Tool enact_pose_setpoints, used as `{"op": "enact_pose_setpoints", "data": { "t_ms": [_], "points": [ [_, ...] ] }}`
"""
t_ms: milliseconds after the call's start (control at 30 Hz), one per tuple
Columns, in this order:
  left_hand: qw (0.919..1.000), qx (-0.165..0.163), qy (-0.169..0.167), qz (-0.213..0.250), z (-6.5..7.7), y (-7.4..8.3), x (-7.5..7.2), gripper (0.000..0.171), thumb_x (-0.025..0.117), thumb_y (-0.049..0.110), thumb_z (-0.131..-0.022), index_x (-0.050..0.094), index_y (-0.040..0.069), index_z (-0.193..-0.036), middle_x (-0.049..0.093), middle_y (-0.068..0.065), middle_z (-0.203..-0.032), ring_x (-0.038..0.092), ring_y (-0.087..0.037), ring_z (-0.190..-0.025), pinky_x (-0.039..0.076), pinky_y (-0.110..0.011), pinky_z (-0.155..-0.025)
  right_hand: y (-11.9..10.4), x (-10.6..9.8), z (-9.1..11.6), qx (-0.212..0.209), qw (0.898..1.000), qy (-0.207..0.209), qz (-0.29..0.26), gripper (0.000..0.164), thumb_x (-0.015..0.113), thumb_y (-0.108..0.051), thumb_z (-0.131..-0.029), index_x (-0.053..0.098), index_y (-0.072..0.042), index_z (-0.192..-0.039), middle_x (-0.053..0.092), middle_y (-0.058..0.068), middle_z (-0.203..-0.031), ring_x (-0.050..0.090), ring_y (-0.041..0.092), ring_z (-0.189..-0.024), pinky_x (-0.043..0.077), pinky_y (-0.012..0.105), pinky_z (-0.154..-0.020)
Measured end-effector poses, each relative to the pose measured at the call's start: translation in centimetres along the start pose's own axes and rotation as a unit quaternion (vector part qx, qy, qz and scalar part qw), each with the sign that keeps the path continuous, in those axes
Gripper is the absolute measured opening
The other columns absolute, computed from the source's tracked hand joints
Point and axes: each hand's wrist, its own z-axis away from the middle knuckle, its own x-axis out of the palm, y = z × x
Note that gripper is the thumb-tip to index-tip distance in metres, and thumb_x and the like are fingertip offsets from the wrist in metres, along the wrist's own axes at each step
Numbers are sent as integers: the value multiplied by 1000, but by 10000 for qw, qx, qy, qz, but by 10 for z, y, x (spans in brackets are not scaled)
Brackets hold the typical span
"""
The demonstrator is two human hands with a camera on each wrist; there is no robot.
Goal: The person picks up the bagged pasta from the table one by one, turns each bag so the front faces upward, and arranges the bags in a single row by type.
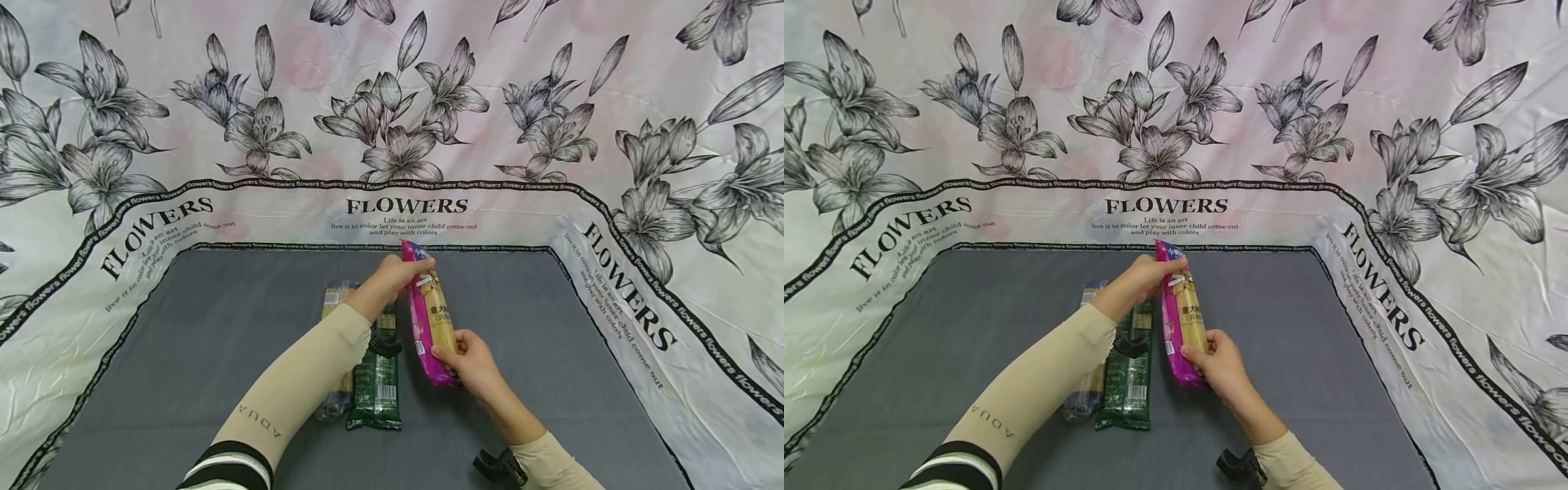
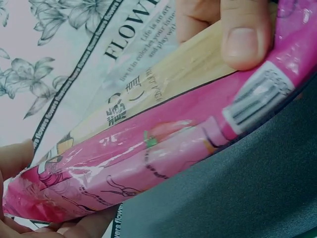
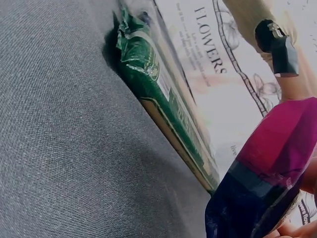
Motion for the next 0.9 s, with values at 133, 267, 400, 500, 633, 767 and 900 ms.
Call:
{"op": "enact_pose_setpoints", "data": {
  "t_ms": [133,267,400,500,633,767,900],
  "points": [
    [9995,-20,194,228,-1,2,2,74,80,40,-90,48,-6,-137,66,-18,-110,73,-29,-91,64,-32,-69,-1,0,1,-65,9999,89,101,40,80,-13,-90,55,5,-116,68,14,-95,67,16,-76,57,25,-62],
    [9987,-93,393,321,-5,1,4,63,81,32,-91,52,-6,-132,68,-17,-107,73,-26,-82,64,-36,-73,-1,2,3,-107,9995,197,235,44,82,-15,-88,56,4,-116,68,14,-95,66,16,-76,56,26,-62],
    [9977,-123,561,359,-10,-4,3,53,79,23,-92,55,-6,-129,68,-19,-106,74,-28,-83,64,-41,-77,-1,4,4,-53,9993,257,277,47,84,-18,-87,56,3,-118,67,13,-95,65,16,-75,56,26,-61],
    [9975,-88,594,360,-13,-7,3,46,77,19,-92,58,-6,-126,69,-20,-106,74,-29,-83,65,-39,-72,0,5,5,20,9992,289,258,50,85,-20,-86,55,3,-119,67,13,-95,65,15,-75,56,27,-61],
    [9971,-22,546,534,-15,-9,3,42,76,13,-92,59,-6,-124,70,-20,-103,75,-29,-80,64,-36,-65,0,6,7,115,9994,288,150,52,86,-20,-86,55,3,-121,67,13,-96,67,16,-75,57,27,-61],
    [9955,-1,475,816,-15,-9,2,40,76,10,-92,59,-6,-125,71,-20,-104,75,-30,-80,64,-36,-64,0,5,7,219,9995,228,59,55,85,-20,-86,54,4,-123,68,13,-98,68,16,-76,58,28,-62],
    [9949,-8,436,905,-13,-7,1,40,76,11,-91,60,-6,-124,71,-21,-105,76,-33,-83,65,-38,-65,0,-1,5,229,9997,48,26,54,83,-20,-88,53,5,-126,67,13,-101,66,15,-79,57,27,-66]
  ]
}}
